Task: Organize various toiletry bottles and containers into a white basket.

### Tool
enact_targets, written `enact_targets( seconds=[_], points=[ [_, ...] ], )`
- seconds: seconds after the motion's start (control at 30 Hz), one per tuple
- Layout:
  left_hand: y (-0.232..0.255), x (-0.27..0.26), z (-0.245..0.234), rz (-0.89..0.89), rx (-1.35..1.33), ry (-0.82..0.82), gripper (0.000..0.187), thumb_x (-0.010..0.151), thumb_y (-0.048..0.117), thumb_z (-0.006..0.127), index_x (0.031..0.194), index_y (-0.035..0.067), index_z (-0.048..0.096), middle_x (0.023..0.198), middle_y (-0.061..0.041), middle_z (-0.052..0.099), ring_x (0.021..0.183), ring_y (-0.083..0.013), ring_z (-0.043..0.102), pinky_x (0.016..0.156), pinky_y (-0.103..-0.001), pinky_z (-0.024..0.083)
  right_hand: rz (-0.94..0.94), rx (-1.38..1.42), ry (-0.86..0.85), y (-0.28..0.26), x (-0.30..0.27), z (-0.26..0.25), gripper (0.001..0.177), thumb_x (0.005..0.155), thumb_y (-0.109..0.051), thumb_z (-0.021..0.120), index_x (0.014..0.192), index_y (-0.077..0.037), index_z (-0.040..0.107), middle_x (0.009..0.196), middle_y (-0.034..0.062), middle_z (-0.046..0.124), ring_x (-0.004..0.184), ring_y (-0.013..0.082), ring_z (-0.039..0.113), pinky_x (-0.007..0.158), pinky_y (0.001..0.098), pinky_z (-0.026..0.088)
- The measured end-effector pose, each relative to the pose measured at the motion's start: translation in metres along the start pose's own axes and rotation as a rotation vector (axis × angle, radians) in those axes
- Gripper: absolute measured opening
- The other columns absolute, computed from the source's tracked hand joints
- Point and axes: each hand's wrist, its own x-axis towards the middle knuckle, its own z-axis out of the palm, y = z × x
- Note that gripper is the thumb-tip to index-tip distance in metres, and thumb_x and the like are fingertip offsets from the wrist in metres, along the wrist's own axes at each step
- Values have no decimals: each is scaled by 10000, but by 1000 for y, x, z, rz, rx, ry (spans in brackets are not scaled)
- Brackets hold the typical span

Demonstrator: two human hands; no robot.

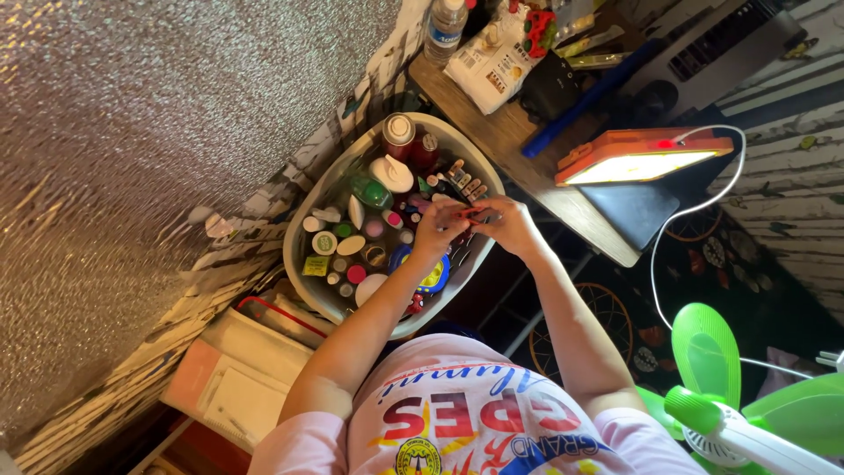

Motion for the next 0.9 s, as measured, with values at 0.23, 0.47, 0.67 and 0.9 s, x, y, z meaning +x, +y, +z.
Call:
enact_targets(
  seconds=[0.23, 0.47, 0.67, 0.9],
  points=[
    [-14, 5, -23, -45, -69, 180, 361, 952, 101, 728, 1283, 64, 588, 1065, -40, 674, 906, -103, 625, 744, -234, 512, -244, -684, -38, 31, 3, 13, 446, 697, -38, 835, 1134, -63, 750, 1056, 128, 701, 913, 306, 715, 814, 400, 592],
    [-5, 0, -27, -104, -87, 170, 282, 963, 55, 695, 1225, 38, 594, 1042, -32, 683, 872, -100, 644, 730, -244, 534, -114, -899, -78, 50, 7, 35, 198, 865, -52, 643, 1035, -94, 737, 1036, 110, 672, 865, 310, 709, 741, 414, 586],
    [-10, 2, -41, -98, -125, 146, 262, 975, 37, 678, 1226, 35, 600, 1001, -48, 682, 824, -124, 654, 725, -262, 544, -147, -1038, -182, 86, 16, 54, 125, 866, -64, 619, 945, -75, 716, 1069, 116, 677, 902, 299, 720, 739, 402, 600],
    [9, 3, -61, -46, -20, 127, 258, 965, 94, 697, 1213, 87, 627, 1044, 1, 703, 883, -87, 680, 716, -230, 526, -140, -1139, -175, 37, 10, 63, 190, 876, -51, 634, 1044, -85, 717, 1061, 98, 681, 961, 256, 716, 752, 366, 602]
  ],
)
